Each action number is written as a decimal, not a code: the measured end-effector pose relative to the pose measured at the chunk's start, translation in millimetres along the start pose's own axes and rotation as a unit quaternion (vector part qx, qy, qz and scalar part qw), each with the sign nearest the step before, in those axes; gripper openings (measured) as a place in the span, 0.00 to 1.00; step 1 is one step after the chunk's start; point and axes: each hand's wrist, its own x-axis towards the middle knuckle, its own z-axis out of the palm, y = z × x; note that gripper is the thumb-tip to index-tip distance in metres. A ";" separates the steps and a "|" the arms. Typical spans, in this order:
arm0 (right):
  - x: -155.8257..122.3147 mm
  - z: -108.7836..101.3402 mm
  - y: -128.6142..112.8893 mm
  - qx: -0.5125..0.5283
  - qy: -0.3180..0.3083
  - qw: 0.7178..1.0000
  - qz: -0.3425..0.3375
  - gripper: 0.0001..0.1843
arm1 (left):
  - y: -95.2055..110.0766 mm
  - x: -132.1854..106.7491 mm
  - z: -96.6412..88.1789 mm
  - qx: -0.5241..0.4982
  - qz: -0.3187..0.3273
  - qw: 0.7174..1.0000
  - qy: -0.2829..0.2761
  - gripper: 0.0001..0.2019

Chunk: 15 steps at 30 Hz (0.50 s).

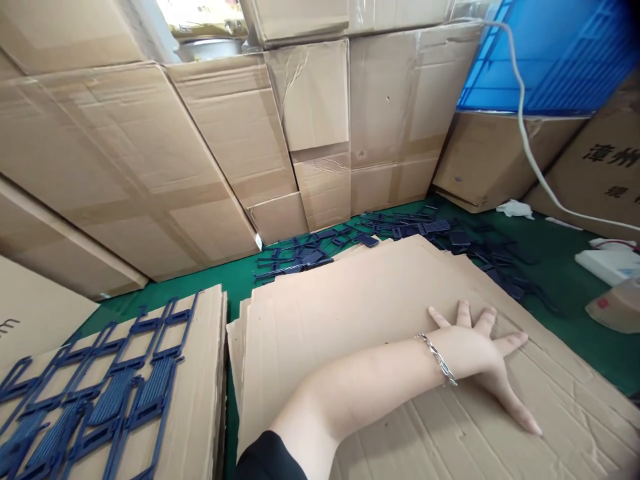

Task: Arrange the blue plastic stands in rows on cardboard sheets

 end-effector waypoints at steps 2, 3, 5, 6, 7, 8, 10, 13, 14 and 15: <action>-0.5 0.0 -0.3 -0.030 0.000 1.000 -0.007 0.72 | -1.1 2.0 -0.1 0.017 0.003 1.000 0.007 0.60; -1.4 -1.4 0.1 -0.043 -0.002 0.999 -0.010 0.74 | -1.5 2.7 0.0 0.022 0.004 1.000 0.009 0.60; -4.5 -6.4 1.6 -0.079 -0.012 0.997 -0.015 0.75 | -1.9 3.5 0.8 0.026 0.009 1.000 0.012 0.60; -6.6 -9.6 2.5 -0.100 -0.017 0.995 -0.015 0.74 | -1.8 3.5 1.4 0.025 0.012 1.000 0.011 0.61; -9.0 -12.9 3.2 -0.118 -0.021 0.993 -0.014 0.74 | -1.6 3.2 2.4 0.024 0.015 1.000 0.013 0.61; -11.6 -16.0 3.8 -0.131 -0.029 0.991 -0.012 0.74 | -1.2 2.7 3.5 0.023 0.016 0.999 0.020 0.61; -16.5 -20.3 4.6 -0.148 -0.047 0.988 -0.011 0.77 | -0.1 1.6 6.1 0.021 0.012 0.999 0.042 0.61; -18.2 -21.2 6.6 -0.141 -0.066 0.988 -0.001 0.78 | 1.2 1.1 10.2 0.022 0.004 0.997 0.070 0.61; -15.4 -20.8 7.8 -0.125 -0.053 0.991 0.004 0.76 | 1.3 1.4 11.3 0.022 0.005 0.997 0.072 0.61; -10.4 -20.8 8.9 -0.084 -0.021 0.996 -0.015 0.73 | 1.2 1.7 12.4 0.022 0.006 0.997 0.072 0.61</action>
